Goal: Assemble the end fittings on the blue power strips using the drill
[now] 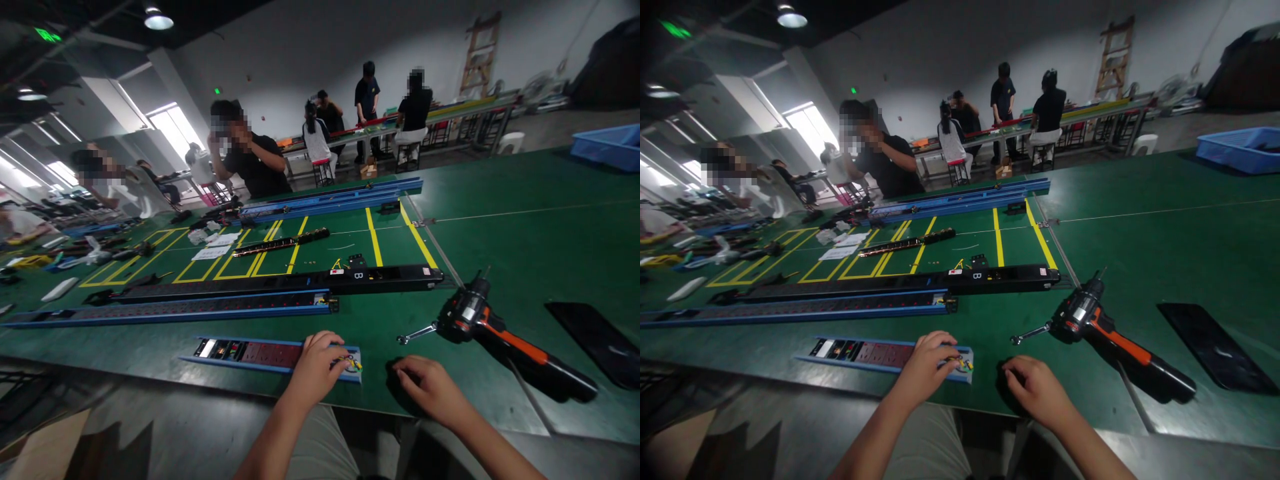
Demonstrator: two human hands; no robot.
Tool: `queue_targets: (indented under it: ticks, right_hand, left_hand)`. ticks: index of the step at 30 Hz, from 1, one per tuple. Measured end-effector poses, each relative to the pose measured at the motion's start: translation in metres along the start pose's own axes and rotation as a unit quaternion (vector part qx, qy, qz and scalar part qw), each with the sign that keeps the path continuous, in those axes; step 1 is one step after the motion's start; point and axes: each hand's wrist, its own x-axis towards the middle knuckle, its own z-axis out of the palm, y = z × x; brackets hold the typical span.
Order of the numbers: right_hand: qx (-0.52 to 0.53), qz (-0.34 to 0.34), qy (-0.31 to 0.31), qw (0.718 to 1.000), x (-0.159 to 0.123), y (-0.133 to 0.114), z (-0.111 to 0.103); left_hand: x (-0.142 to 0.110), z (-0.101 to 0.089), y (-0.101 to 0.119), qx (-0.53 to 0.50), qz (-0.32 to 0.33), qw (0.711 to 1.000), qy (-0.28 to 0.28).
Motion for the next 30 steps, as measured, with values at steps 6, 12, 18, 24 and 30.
queue_targets:
  ticks: [6, 12, 18, 24, 30]
  right_hand:
    - [0.003, -0.014, 0.008, 1.0, -0.002, 0.002, -0.001]
    - [0.009, -0.017, 0.016, 1.0, -0.002, 0.0, -0.002]
    - [0.004, -0.016, 0.017, 1.0, -0.002, 0.002, -0.002]
    - [0.007, -0.016, 0.019, 1.0, -0.002, 0.001, -0.001]
    - [0.013, -0.019, 0.024, 0.999, -0.003, 0.001, -0.001]
  left_hand:
    - [0.0, 0.005, -0.005, -0.003, 0.0, 1.0, -0.012]
    - [-0.006, -0.003, -0.006, -0.003, 0.027, 0.999, -0.037]
    - [-0.001, 0.009, -0.012, 0.127, 0.033, 0.989, -0.068]
    - [0.017, 0.016, -0.004, 0.159, -0.014, 0.985, -0.065]
    - [0.023, 0.02, 0.002, 0.175, -0.04, 0.983, -0.048]
